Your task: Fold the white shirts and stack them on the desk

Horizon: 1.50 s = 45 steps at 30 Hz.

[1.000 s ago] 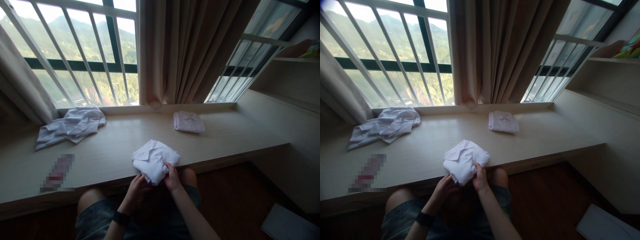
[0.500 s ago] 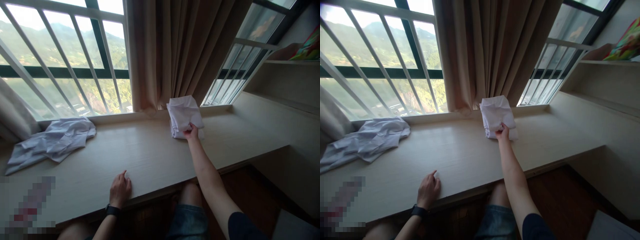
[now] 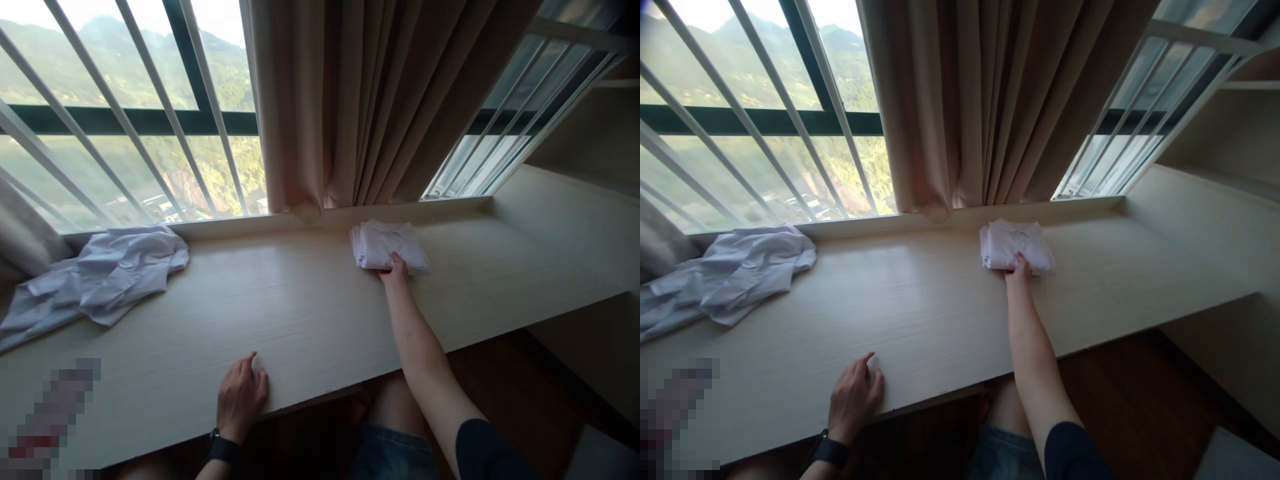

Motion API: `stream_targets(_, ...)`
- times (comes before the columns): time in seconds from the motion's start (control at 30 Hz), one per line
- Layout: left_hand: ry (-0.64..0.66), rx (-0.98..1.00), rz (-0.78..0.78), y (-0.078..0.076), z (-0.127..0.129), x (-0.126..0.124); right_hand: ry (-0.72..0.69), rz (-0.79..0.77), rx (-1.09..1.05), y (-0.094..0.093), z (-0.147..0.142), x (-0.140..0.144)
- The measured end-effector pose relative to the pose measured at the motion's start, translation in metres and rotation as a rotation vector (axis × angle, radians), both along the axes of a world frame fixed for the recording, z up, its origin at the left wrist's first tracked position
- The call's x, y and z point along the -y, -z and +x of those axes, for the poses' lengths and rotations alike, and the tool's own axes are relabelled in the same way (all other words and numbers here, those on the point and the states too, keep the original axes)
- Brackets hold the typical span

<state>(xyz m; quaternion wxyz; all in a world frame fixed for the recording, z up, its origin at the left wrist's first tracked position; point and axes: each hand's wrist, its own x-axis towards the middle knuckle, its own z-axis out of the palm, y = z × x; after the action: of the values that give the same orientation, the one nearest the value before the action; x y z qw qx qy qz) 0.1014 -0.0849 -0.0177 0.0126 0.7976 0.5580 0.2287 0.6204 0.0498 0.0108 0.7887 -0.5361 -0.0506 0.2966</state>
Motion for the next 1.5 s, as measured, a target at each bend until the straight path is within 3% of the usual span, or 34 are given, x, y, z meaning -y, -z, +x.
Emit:
stream_targets(0.17,-0.004,0.009,-0.008,-0.001,0.001,0.001,-0.002,0.006,-0.144,0.005,0.004,-0.008)
stream_targets(0.37,-0.006,0.013,-0.027,-0.001,0.001,0.001,-0.071,-0.041,-0.193,0.015,-0.02,0.003)
stream_targets(0.57,-0.013,0.028,-0.033,-0.003,0.001,0.003,-0.232,-0.059,-0.309,-0.003,-0.039,-0.007)
stream_targets(0.67,-0.01,0.038,-0.038,-0.004,0.001,0.004,-0.237,-0.013,-0.295,-0.006,-0.05,-0.01)
stream_targets(0.77,-0.002,0.053,-0.048,-0.006,0.0,0.004,-0.113,-0.02,-0.09,0.003,-0.071,-0.002)
stream_targets(0.9,-0.014,0.09,-0.083,-0.008,0.002,0.007,0.077,-0.18,0.195,0.029,-0.113,0.031)
stream_targets(1.0,-0.045,0.154,-0.174,-0.015,0.001,0.011,-0.065,-0.248,0.399,0.048,-0.144,0.061)
stream_targets(1.07,-0.029,0.209,-0.297,-0.023,-0.004,0.002,-0.24,-0.369,0.77,0.057,-0.155,0.074)
stream_targets(1.13,0.029,0.204,-0.379,-0.035,-0.017,-0.022,-0.324,-0.465,1.045,0.062,-0.159,0.078)
stream_targets(1.2,0.049,0.1,-0.335,-0.049,-0.039,-0.064,-0.32,-0.523,1.121,0.064,-0.16,0.076)
stream_targets(1.37,-0.291,-0.156,-0.167,-0.09,-0.122,-0.2,-0.313,-0.6,1.106,0.056,-0.163,0.072)
stream_targets(1.5,-0.542,-0.104,-0.116,-0.113,-0.187,-0.269,-0.31,-0.66,1.079,0.049,-0.167,0.071)
